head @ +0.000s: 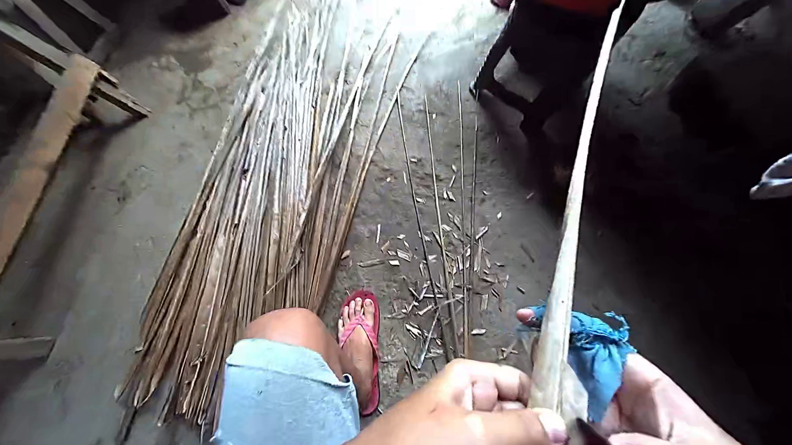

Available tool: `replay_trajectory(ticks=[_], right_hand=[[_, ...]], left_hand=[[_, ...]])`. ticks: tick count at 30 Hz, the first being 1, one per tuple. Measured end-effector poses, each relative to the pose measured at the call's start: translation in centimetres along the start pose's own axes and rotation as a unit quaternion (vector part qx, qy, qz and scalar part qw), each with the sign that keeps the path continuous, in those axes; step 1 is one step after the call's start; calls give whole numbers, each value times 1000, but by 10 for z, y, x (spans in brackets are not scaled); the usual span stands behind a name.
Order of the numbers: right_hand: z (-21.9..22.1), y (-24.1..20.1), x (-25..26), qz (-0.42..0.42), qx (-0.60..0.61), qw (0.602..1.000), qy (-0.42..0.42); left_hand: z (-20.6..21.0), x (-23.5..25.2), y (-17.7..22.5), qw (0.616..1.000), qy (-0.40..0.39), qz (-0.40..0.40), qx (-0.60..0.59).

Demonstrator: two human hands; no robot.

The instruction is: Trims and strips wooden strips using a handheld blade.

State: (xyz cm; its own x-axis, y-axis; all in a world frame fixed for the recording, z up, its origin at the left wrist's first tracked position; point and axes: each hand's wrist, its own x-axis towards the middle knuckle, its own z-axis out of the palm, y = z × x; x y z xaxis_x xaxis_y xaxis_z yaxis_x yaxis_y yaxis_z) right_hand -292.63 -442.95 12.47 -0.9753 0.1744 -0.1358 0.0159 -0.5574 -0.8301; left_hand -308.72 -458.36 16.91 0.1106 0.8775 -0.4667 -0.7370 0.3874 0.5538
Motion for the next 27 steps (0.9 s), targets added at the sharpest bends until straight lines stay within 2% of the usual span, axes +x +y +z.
replay_trajectory(ticks=[4, 7, 9, 17, 20, 23, 24, 25, 27], right_hand=[[22, 0, -11, -39, -42, 998, 2], [29, -3, -14, -81, -93, 991, -47], [36, -6, -21, -97, -136, 985, -51], [57, -10, -51, -138, -295, 945, 15], [74, -10, -65, -180, -392, 896, 99], [82, -11, -80, -291, -481, 791, 240], [80, -13, -85, -317, -471, 776, 274], [80, -15, -89, -331, -436, 783, 296], [87, -12, -98, -290, -339, 847, 290]], left_hand=[[12, -24, -11, 998, -30, 56, -14], [18, -44, -20, 994, -51, 99, -21], [19, -58, -30, 990, -61, 126, -11], [18, -92, -67, 975, -4, 215, 47], [20, -105, -71, 965, 45, 242, 84], [17, -118, -78, 968, 51, 229, 86], [17, -120, -81, 970, 54, 225, 78], [17, -120, -84, 971, 60, 222, 69], [20, -121, -94, 971, 78, 222, 49]])
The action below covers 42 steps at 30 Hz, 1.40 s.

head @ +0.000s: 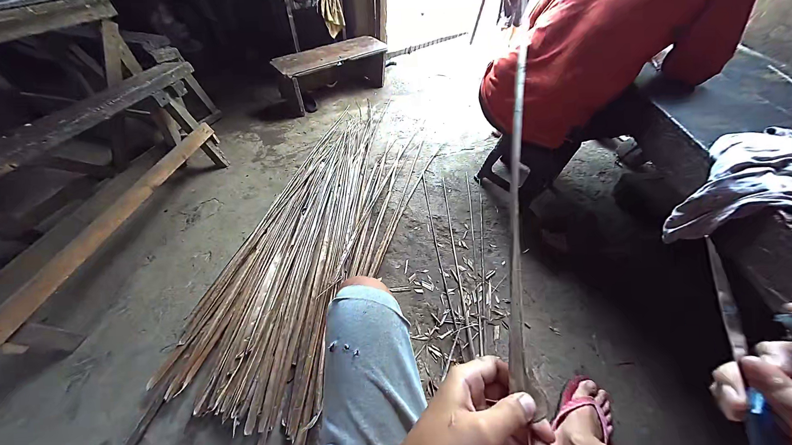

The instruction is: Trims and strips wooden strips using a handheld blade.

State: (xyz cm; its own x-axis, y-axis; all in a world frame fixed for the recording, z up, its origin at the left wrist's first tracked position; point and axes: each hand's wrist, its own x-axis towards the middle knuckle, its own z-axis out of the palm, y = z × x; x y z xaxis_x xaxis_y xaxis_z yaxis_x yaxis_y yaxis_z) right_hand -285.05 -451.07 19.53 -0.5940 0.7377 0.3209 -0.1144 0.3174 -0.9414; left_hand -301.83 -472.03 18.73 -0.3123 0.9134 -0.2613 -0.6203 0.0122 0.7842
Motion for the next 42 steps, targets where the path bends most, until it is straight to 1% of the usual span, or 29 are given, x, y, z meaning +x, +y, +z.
replay_trajectory(ticks=[1, 3, 5, 7, 8, 12, 14, 16, 17, 18, 19, 20, 21, 22, 23, 24, 25, 26, 27, 28, 29, 30, 31, 33, 35, 37, 39, 40, 42], right_hand=[[3, -3, -5, 59, 45, 997, -29], [16, -1, -16, 164, 115, 975, -96], [33, 7, -34, 220, 171, 949, -145], [49, 11, -50, 223, 163, 944, -177], [56, 8, -55, 222, 154, 946, -177], [71, 3, -57, 219, 153, 957, -112], [68, 8, -57, 212, 149, 960, -109], [61, 15, -56, 200, 135, 963, -119], [57, 19, -54, 188, 125, 965, -130], [51, 23, -51, 173, 109, 968, -147], [45, 27, -48, 158, 93, 970, -161], [41, 31, -46, 143, 78, 972, -172], [37, 36, -44, 131, 63, 973, -181], [35, 39, -43, 127, 50, 973, -186], [35, 41, -42, 127, 42, 973, -188], [35, 43, -41, 133, 39, 972, -188], [36, 44, -40, 141, 33, 972, -186], [37, 47, -38, 148, 20, 972, -181], [38, 51, -37, 157, -5, 972, -172], [38, 54, -36, 171, -38, 972, -157], [39, 57, -36, 191, -65, 970, -132], [38, 58, -37, 209, -87, 968, -105], [37, 59, -38, 209, -113, 967, -86], [31, 53, -39, 181, -152, 968, -81], [28, 44, -39, 162, -128, 970, -131], [28, 31, -42, 179, -76, 961, -197], [33, 23, -47, 226, -22, 940, -253], [37, 21, -49, 254, 4, 928, -271], [44, 21, -50, 302, 60, 908, -284]], left_hand=[[3, -2, -3, 1000, 14, 8, -3], [11, -4, -9, 998, 50, 36, 13], [18, -6, -18, 994, 91, 54, 28], [22, -5, -24, 991, 115, 63, 6], [25, -5, -27, 989, 128, 67, -8], [26, 3, -33, 987, 142, 72, -11], [21, 2, -38, 988, 127, 63, 58], [15, -12, -41, 968, 110, 82, 210], [14, -22, -40, 945, 98, 121, 289], [13, -32, -37, 914, 98, 184, 349], [13, -40, -31, 873, 110, 254, 401], [13, -44, -20, 819, 124, 308, 468], [13, -43, -6, 753, 135, 333, 552], [12, -35, 8, 688, 131, 327, 635], [7, -20, 19, 626, 108, 301, 711], [-2, -2, 23, 573, 68, 268, 772], [-14, 17, 25, 554, 4, 229, 800], [-25, 32, 26, 577, -75, 174, 795], [-31, 44, 28, 615, -148, 114, 766], [-35, 52, 28, 645, -195, 81, 734], [-36, 55, 27, 669, -218, 71, 707], [-36, 54, 23, 686, -215, 76, 690], [-35, 51, 15, 699, -186, 91, 684], [-34, 45, -2, 726, -97, 108, 673], [-34, 41, -19, 765, -20, 107, 635], [-30, 36, -31, 801, 15, 106, 588], [-24, 31, -41, 809, 29, 136, 571], [-21, 30, -45, 802, 34, 160, 575], [-16, 27, -53, 772, 44, 212, 598]])
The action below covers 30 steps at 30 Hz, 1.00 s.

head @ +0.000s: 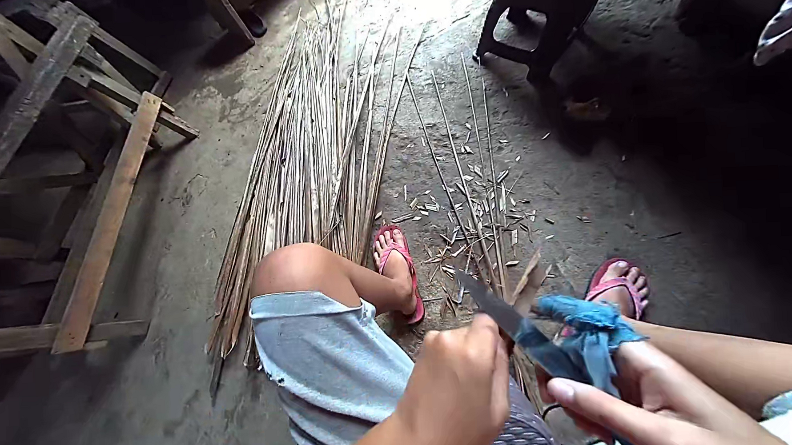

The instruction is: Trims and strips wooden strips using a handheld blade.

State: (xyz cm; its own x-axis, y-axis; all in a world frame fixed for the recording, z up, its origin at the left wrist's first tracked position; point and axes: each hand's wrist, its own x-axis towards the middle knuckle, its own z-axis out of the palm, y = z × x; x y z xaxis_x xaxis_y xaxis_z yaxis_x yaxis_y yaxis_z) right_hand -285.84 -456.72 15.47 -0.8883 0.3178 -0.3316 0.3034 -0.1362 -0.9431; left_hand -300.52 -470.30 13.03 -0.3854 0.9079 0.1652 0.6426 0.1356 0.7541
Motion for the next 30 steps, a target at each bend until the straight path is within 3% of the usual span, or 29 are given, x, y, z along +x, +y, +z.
replay_trajectory(ticks=[6, 14, 16, 19, 21, 23, 27, 30], right_hand=[[1, 1, 7, 62, 170, 981, -73], [-3, 0, 15, 137, 178, 973, -56], [-6, 2, 16, 124, 145, 982, -5], [-32, 6, 23, 109, 116, 975, 157], [-55, 4, 20, 103, 146, 965, 194], [-61, 2, 14, 80, 161, 976, 120], [-24, 4, 15, 90, 148, 984, -38], [3, 10, 21, 123, 154, 979, 53]], left_hand=[[13, -14, 8, 999, 37, -4, -13], [14, -25, 7, 995, 25, -57, -78], [11, -28, 10, 993, 5, -75, -95], [4, -38, 19, 988, -10, -112, -109], [-1, -44, 18, 985, -3, -135, -106], [-2, -45, 12, 981, 9, -157, -110], [6, -42, 7, 979, 14, -165, -123], [10, -37, 7, 980, 0, -154, -125]])
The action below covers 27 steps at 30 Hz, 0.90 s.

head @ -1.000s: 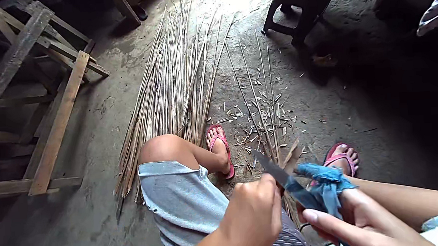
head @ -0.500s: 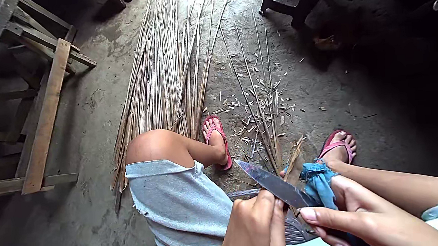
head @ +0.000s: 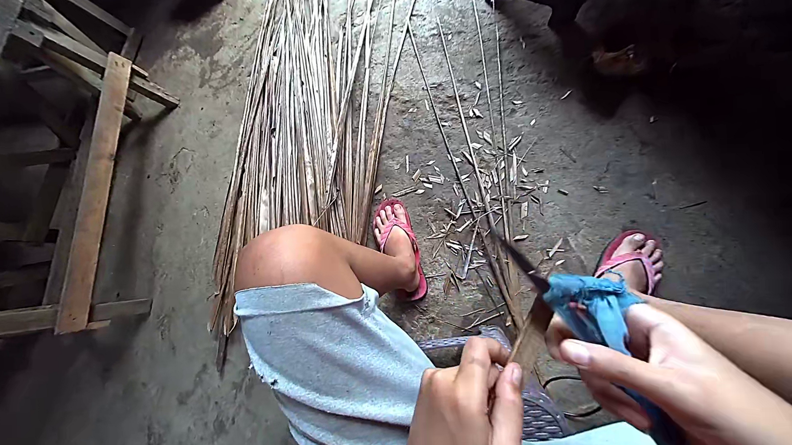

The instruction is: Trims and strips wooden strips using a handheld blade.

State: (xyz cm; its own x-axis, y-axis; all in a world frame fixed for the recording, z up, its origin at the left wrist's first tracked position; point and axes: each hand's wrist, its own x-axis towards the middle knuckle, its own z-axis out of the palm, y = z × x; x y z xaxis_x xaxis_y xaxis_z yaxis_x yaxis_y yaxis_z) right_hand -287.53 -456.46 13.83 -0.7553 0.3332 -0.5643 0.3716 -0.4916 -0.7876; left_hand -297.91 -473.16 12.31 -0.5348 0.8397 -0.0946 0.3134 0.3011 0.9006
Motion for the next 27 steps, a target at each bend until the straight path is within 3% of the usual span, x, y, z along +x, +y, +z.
replay_trajectory(ticks=[3, 5, 8, 10, 12, 15, 16, 18, 20, 22, 23, 25, 27], right_hand=[[11, 4, 5, -41, 8, 993, 112], [12, 3, 7, -72, 8, 984, 163], [-4, -3, 15, -103, 11, 965, 239], [-17, -7, 16, -119, 40, 958, 257], [-22, -11, 14, -134, 53, 960, 241], [-23, -15, 12, -175, 62, 955, 231], [-27, -17, 12, -190, 69, 953, 227], [-34, -19, 11, -220, 79, 945, 228], [-35, -20, 10, -237, 99, 936, 241], [-33, -19, 9, -237, 148, 925, 258], [-33, -19, 9, -232, 176, 919, 265], [-29, -18, 11, -219, 216, 909, 280], [-26, -17, 14, -206, 228, 905, 295]], left_hand=[[2, 3, -1, 999, -26, 9, -29], [-3, 3, 1, 990, -71, -26, -121], [-27, -3, 0, 944, -182, -102, -257], [-52, -2, -7, 949, -240, -76, -189], [-83, 9, -7, 956, -287, -30, -48], [-124, 36, 17, 943, -282, 12, 178], [-132, 46, 24, 935, -235, 45, 263], [-134, 66, 27, 887, -20, 157, 434], [-123, 83, 30, 847, 198, 212, 445], [-88, 89, 24, 859, 359, 236, 278], [-58, 89, 19, 877, 406, 206, 151], [0, 90, 10, 884, 444, 102, -108], [32, 94, 3, 848, 482, 28, -220]])
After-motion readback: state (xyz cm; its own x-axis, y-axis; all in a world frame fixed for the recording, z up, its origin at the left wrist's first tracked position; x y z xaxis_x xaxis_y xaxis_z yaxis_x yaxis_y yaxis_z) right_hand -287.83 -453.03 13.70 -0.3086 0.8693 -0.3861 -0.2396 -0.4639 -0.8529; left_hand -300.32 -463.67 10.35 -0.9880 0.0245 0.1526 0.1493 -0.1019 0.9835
